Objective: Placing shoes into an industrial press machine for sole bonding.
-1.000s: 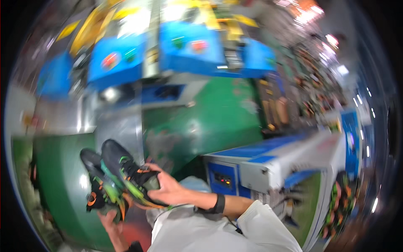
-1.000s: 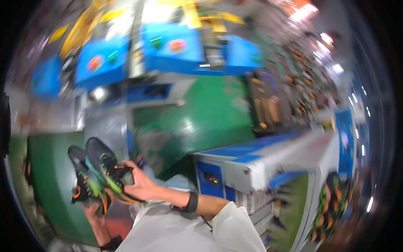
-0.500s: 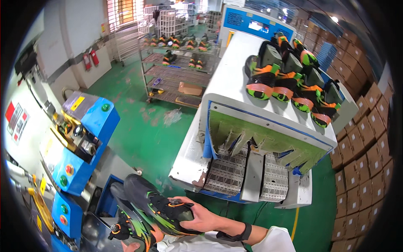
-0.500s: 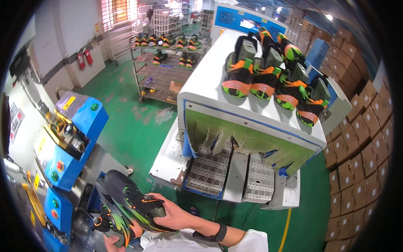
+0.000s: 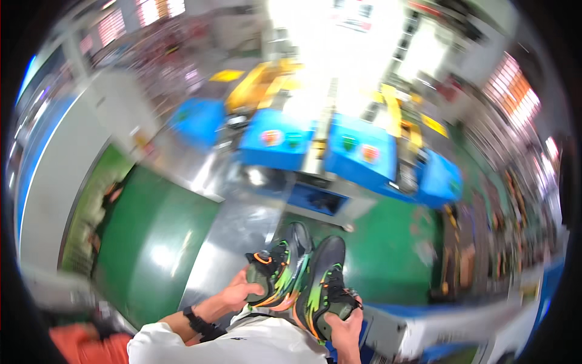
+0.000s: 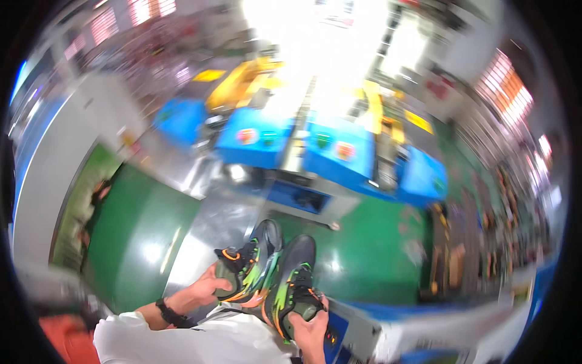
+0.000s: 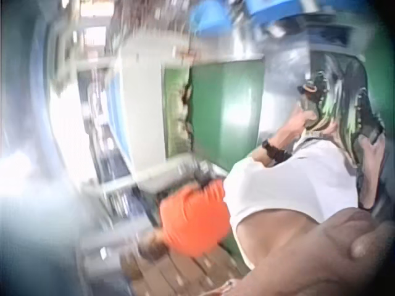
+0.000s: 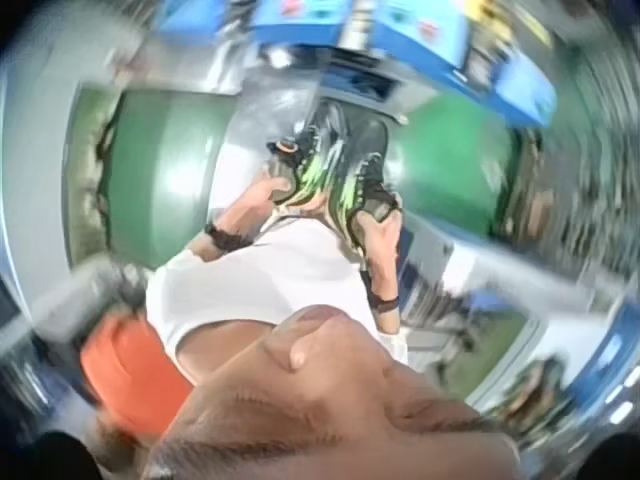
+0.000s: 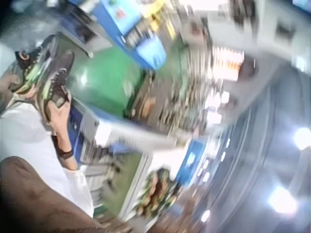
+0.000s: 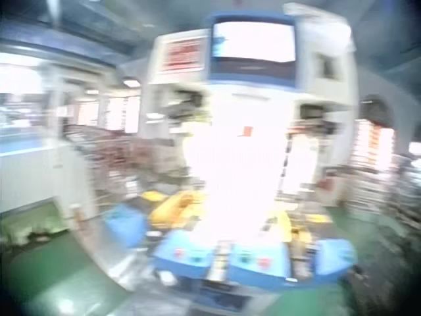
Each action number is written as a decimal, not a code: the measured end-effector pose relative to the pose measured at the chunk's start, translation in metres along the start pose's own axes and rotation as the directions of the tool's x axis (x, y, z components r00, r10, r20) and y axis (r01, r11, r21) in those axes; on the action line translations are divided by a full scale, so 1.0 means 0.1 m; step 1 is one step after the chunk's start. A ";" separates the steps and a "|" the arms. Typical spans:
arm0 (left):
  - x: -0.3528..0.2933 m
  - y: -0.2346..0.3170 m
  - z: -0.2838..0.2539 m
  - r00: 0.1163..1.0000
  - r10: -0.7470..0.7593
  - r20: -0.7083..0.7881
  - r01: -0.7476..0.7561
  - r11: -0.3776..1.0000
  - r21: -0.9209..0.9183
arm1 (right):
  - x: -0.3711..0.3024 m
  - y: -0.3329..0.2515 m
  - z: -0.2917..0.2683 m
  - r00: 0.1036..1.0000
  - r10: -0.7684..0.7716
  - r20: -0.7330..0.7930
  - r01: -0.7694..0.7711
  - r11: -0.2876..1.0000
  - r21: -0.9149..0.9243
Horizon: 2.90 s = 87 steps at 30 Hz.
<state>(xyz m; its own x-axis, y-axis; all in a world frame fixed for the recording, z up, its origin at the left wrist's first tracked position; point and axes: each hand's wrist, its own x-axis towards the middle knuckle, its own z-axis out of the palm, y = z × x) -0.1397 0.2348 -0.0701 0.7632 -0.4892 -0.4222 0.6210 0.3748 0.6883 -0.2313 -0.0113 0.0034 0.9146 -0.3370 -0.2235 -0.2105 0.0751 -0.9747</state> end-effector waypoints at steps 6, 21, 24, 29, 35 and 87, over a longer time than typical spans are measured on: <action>-0.80 -0.13 -0.35 0.858 0.215 -0.468 -0.346 0.913 -0.216 | 0.89 0.44 0.73 0.879 0.238 0.414 -0.120 0.949 -0.291; -2.14 -1.96 -0.37 -0.243 0.004 -0.970 -0.684 0.709 0.174 | -0.32 1.68 2.57 -0.062 0.237 0.970 0.569 0.807 -0.160; -2.03 -2.33 -0.69 -0.441 0.000 -0.897 -0.466 0.854 0.229 | -0.69 2.16 2.59 -0.230 0.255 0.939 0.680 0.732 -0.033; -2.06 -2.47 -0.90 -0.475 0.002 -0.880 -0.424 0.875 0.232 | -0.52 2.28 2.90 -0.498 0.272 0.823 0.605 0.789 0.105; -2.03 -2.32 -0.86 -0.621 0.156 -0.768 -0.009 0.978 0.207 | 0.46 1.64 3.65 -0.418 0.479 0.771 0.411 0.857 -0.310; 1.04 0.36 1.55 0.624 -0.164 0.764 -0.523 0.639 0.564 | 3.12 0.08 1.62 0.293 0.051 0.955 0.634 0.737 -0.234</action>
<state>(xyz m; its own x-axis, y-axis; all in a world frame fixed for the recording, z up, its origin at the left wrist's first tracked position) -0.0657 0.0757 0.0026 0.2377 -0.9685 0.0743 -0.1024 0.0511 0.9934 0.1084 0.0362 -0.0747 0.5872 0.8009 -0.1175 0.3441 -0.3783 -0.8593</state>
